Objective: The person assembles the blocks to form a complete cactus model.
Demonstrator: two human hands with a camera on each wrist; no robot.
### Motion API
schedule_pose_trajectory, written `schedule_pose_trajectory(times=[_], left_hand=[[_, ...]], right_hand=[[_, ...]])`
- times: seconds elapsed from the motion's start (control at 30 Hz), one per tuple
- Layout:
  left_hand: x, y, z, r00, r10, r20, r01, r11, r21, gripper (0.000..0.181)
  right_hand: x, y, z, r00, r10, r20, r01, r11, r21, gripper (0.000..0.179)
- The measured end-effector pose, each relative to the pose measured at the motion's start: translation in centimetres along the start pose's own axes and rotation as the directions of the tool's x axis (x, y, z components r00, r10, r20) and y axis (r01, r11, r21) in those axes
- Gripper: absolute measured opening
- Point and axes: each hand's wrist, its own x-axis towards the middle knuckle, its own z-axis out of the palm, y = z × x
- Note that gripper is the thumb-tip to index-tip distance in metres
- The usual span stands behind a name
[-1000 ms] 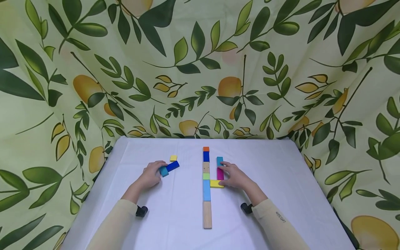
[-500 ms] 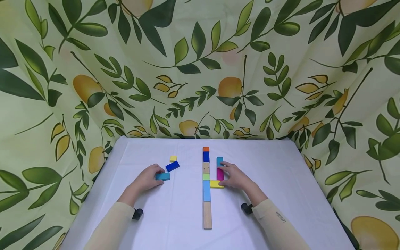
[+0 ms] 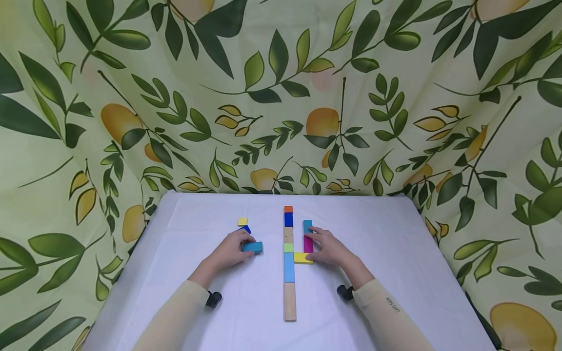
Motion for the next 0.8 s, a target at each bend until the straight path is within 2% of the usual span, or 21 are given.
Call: schedule_pose_trajectory(times=[0.1, 0.23, 0.33, 0.57, 0.8], left_hand=[[1.1, 1.4, 0.6, 1.000, 0.014, -0.022, -0.013, 0.999, 0.033, 0.029], [2.5, 2.9, 1.6, 0.998, -0.010, -0.055, 0.014, 0.997, 0.072, 0.031], [3.3, 3.6, 2.3, 0.998, -0.023, -0.050, 0.028, 0.994, 0.101, 0.031], [4.4, 4.3, 3.4, 0.999, -0.032, -0.006, 0.033, 0.992, 0.118, 0.032], [4.8, 4.7, 4.1, 0.999, -0.033, 0.003, 0.033, 0.992, 0.121, 0.031]], right_hand=[[0.0, 0.1, 0.0, 1.000, 0.006, 0.000, -0.006, 1.000, 0.005, 0.073], [0.0, 0.0, 0.0, 1.000, 0.008, -0.001, -0.008, 1.000, 0.005, 0.074], [0.0, -0.1, 0.0, 1.000, 0.007, 0.001, -0.007, 1.000, 0.013, 0.074], [0.0, -0.1, -0.1, 1.000, 0.016, 0.004, -0.016, 1.000, 0.024, 0.073], [0.0, 0.1, 0.1, 1.000, 0.023, 0.006, -0.024, 0.999, 0.028, 0.073]])
